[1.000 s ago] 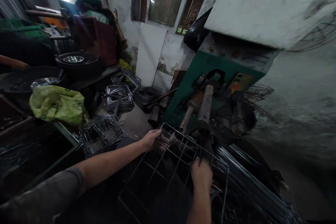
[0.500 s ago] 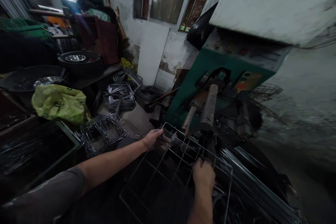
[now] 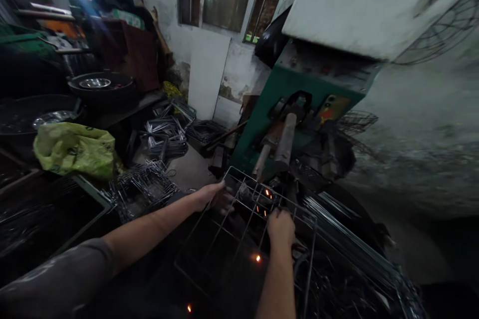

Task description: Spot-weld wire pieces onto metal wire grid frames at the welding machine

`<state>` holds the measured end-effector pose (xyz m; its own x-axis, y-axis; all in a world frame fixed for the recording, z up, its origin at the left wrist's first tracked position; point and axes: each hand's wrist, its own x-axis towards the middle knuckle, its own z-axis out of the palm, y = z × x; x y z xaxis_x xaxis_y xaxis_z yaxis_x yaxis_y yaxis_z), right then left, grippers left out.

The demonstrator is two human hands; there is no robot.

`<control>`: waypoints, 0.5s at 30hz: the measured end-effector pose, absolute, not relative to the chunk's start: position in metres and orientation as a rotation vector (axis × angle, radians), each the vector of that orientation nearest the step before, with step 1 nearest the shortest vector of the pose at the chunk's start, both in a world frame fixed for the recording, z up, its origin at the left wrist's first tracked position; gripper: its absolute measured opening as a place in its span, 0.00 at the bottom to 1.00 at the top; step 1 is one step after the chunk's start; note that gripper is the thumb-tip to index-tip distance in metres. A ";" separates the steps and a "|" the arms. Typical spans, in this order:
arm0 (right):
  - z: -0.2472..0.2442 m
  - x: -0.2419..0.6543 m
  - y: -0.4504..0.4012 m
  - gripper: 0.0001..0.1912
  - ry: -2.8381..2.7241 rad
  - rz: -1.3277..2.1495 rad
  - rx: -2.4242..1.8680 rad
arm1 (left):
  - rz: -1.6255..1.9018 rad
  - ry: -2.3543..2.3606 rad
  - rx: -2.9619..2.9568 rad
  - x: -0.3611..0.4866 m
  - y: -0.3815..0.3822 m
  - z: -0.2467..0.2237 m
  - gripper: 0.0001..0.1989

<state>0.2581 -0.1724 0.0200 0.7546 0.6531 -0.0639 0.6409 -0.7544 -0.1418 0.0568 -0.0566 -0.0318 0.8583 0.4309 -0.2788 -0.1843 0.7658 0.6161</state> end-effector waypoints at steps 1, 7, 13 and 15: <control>0.020 0.258 -0.172 0.21 -1.048 0.173 -2.835 | 0.287 0.416 0.643 0.052 -0.059 -0.034 0.26; 0.027 0.253 -0.165 0.20 -1.062 0.248 -2.779 | 0.268 0.488 0.747 0.038 -0.069 -0.034 0.26; 0.040 0.225 -0.197 0.17 -0.997 0.228 -2.575 | 0.318 0.669 0.761 0.031 -0.073 -0.009 0.19; 0.042 0.230 -0.229 0.17 -1.039 0.202 -2.420 | 0.295 0.695 0.807 0.026 -0.071 -0.006 0.16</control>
<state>0.2297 -0.2289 0.0418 0.6987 0.7132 0.0571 0.6397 -0.5869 -0.4963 0.0259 -0.0706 -0.0065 0.7426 0.4919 -0.4545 0.0145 0.6667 0.7452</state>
